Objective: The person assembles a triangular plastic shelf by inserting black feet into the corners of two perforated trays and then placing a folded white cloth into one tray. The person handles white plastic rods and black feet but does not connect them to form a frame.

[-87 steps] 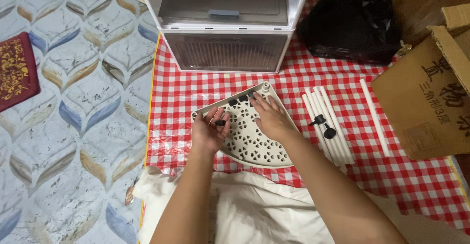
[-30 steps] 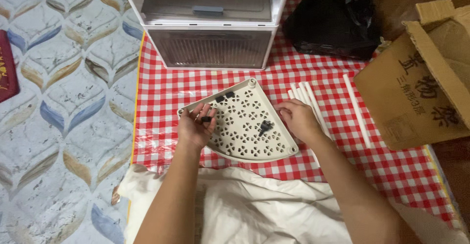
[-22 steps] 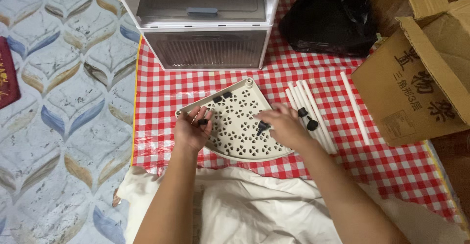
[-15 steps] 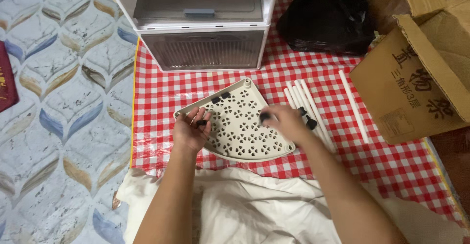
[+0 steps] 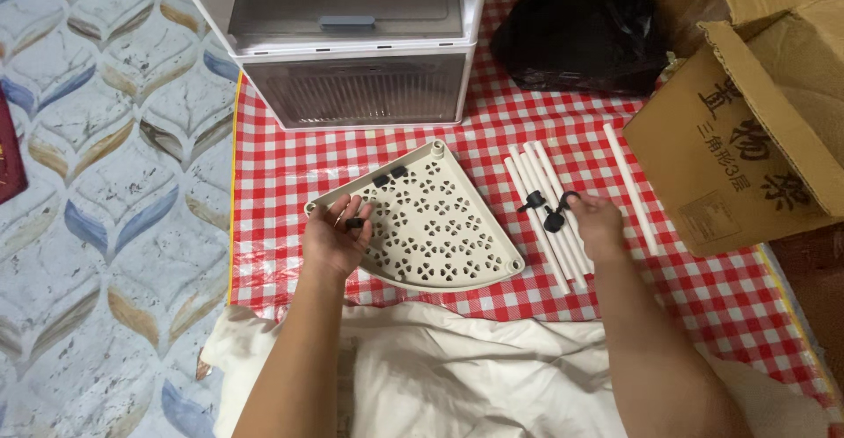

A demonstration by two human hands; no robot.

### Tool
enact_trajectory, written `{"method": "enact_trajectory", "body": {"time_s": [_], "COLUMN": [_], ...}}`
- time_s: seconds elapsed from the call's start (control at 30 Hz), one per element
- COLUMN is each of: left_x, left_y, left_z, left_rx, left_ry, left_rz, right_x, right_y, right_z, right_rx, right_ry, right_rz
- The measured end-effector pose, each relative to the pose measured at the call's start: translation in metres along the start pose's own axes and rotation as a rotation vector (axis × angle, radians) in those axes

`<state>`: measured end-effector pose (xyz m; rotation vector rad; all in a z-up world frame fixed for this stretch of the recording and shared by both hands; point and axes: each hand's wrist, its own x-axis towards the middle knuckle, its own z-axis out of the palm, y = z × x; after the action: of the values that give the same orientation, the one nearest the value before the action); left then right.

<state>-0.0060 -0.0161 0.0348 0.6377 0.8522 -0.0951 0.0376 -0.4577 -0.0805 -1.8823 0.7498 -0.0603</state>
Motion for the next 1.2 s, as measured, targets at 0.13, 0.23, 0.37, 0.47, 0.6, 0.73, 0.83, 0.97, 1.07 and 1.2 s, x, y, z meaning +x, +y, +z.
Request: {"method": "enact_trajectory", "body": {"time_s": [0.13, 0.23, 0.37, 0.47, 0.6, 0.73, 0.83, 0.97, 1.07, 1.2], "left_x": [-0.002, -0.002, -0.003, -0.004, -0.003, -0.001, 0.003, 0.011, 0.021, 0.035], "left_y": [0.001, 0.0, 0.0, 0.0, 0.001, 0.004, 0.006, 0.018, 0.03, 0.038], "left_z": [0.0, 0.001, 0.002, 0.002, 0.003, 0.0, -0.003, -0.015, -0.029, -0.046], "left_rx": [0.002, 0.008, 0.024, 0.014, 0.001, -0.015, -0.029, -0.12, -0.226, -0.366], "left_ry": [0.003, 0.015, 0.006, 0.014, 0.013, -0.014, -0.019, 0.036, 0.086, 0.176], "left_rz": [-0.002, 0.007, 0.019, 0.015, 0.018, 0.014, 0.031, 0.088, 0.17, 0.215], "right_x": [0.009, 0.008, 0.0, -0.004, -0.006, -0.006, -0.005, -0.014, -0.038, -0.103], "right_y": [0.018, 0.016, 0.011, 0.008, 0.009, 0.01, 0.005, -0.022, -0.058, -0.105], "right_z": [0.011, 0.013, 0.018, 0.022, 0.023, 0.025, 0.024, 0.022, 0.031, 0.068], "right_rx": [0.098, 0.069, 0.063, 0.032, -0.142, -0.125, -0.115, -0.128, -0.151, -0.319], "right_ry": [0.053, 0.08, 0.085, 0.083, 0.069, 0.09, 0.129, 0.157, 0.136, -0.057], "right_rz": [0.087, 0.094, 0.053, 0.032, -0.016, -0.077, -0.11, -0.357, -0.515, -0.604]}}
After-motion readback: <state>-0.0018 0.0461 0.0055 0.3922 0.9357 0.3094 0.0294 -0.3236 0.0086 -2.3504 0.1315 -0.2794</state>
